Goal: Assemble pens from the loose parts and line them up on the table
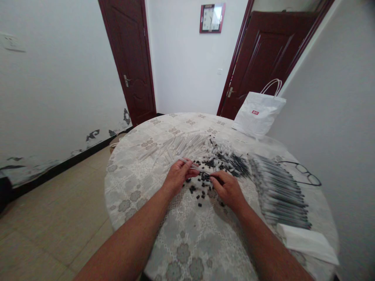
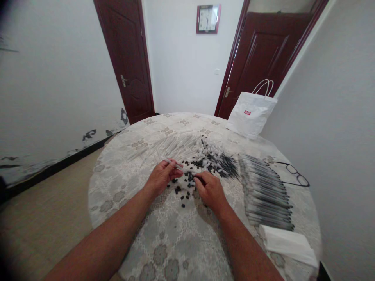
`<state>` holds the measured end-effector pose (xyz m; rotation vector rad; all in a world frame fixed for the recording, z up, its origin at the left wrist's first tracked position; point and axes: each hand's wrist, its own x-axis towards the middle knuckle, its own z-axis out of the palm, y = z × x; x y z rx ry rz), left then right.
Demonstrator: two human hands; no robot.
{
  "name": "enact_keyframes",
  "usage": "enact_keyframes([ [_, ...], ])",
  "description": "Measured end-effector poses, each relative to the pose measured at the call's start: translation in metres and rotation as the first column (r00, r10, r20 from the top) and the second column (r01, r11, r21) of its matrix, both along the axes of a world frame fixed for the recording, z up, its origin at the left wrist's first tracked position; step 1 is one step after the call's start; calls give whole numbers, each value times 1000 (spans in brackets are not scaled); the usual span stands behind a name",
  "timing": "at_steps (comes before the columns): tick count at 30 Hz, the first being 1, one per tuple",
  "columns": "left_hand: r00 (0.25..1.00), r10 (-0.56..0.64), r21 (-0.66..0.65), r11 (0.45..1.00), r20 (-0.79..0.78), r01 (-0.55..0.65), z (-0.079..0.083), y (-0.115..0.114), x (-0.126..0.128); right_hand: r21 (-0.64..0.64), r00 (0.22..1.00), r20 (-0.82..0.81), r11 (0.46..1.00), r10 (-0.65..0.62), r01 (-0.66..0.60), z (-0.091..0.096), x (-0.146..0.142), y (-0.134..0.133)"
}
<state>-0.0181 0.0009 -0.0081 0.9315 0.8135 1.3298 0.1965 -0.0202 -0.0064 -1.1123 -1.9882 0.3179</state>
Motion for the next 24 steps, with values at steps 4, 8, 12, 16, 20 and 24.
enact_keyframes([
  [4,998,-42,-11,999,-42,42,-2,-3,4,18,999,14,999,34,-34,1,0,0],
  [8,993,-119,-52,992,-1,119,-3,-7,9,-73,994,-108,997,-24,16,-2,-6,-3],
  [12,984,-175,-71,982,23,176,-4,-12,16,-319,913,-384,948,-138,10,-12,-16,-6],
  [16,959,-284,-69,957,-11,283,-8,-19,25,-367,774,-605,928,-186,-64,-19,-26,-8],
  [20,918,-386,-58,922,-87,382,-8,-25,31,-341,572,-810,897,-129,-281,-18,-35,-10],
  [24,908,-409,-73,912,-88,404,-9,-26,31,-307,375,-918,832,-130,-463,-8,-37,-11],
])
